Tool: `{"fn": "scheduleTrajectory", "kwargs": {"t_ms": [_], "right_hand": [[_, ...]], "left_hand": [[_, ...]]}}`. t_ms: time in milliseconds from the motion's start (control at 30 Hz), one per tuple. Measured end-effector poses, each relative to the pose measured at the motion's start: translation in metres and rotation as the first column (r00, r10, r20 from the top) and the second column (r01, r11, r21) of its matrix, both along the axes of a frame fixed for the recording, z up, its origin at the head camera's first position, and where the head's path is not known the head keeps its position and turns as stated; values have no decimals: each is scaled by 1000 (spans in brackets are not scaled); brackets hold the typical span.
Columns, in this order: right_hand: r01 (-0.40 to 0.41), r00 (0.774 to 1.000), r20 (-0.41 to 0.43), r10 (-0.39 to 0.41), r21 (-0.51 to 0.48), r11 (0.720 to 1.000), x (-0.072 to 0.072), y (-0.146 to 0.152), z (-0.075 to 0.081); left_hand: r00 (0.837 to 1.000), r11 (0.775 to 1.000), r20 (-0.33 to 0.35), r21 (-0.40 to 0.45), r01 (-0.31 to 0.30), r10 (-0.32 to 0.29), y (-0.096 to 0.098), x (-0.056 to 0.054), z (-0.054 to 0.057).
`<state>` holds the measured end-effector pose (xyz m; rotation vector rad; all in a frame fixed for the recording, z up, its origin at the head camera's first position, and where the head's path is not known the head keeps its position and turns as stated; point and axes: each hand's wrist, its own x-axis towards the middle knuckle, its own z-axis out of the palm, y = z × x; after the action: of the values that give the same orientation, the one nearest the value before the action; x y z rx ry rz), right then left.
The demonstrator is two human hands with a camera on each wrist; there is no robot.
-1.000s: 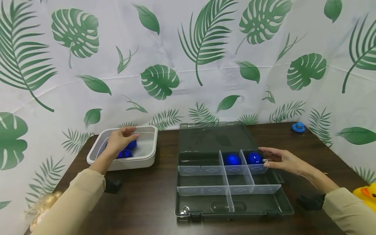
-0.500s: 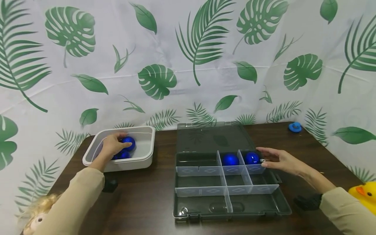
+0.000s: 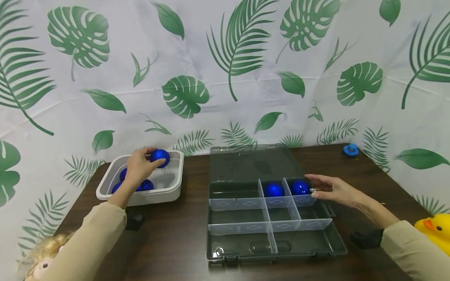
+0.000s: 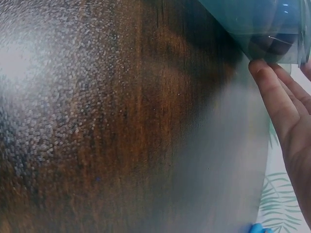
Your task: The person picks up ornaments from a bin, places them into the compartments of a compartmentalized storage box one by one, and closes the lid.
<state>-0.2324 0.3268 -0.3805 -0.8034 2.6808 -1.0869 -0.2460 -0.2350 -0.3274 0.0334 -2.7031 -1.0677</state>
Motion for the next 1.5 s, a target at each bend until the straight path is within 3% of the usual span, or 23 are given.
{"fn": "scheduleTrajectory", "kwargs": {"t_ms": [100, 200, 300, 367, 500, 767, 967, 1167, 1267, 1333, 1500], "right_hand": [[0, 1000, 3, 0, -11, 1000, 0, 1, 1], [-8, 1000, 18, 9, -33, 999, 0, 1, 0], [-13, 1000, 23, 14, -48, 999, 0, 1, -1], [-15, 1000, 21, 16, -51, 999, 0, 1, -2], [0, 1000, 10, 0, -31, 1000, 0, 1, -2], [-12, 1000, 17, 12, -43, 999, 0, -1, -1], [-17, 1000, 12, 18, -44, 999, 1, -1, -1], [3, 1000, 6, -3, -7, 1000, 3, -2, -2], [8, 1000, 10, -8, -6, 1000, 4, -3, -2], [8, 1000, 10, -8, -8, 1000, 4, -3, -2], [8, 1000, 12, -7, -19, 1000, 3, -4, 1]], "left_hand": [[993, 978, 8, 177, 113, -116, 29, 7, 10], [964, 916, 38, 322, 237, -263, 62, 14, 9], [926, 870, 25, 355, 343, -376, 91, 20, -1], [906, 858, 6, 324, 399, -424, 108, 23, -8], [886, 859, -19, 238, 453, -463, 131, 26, -20], [900, 893, -20, 121, 434, -435, 149, 28, -35], [888, 887, -35, 36, 460, -459, 148, 33, -38], [884, 883, -30, 44, 467, -466, 138, 36, -35], [901, 897, -29, 84, 433, -432, 123, 36, -25], [921, 915, -27, 111, 389, -388, 106, 37, -16], [968, 960, 19, 137, 245, -250, 35, 40, 3]]}}
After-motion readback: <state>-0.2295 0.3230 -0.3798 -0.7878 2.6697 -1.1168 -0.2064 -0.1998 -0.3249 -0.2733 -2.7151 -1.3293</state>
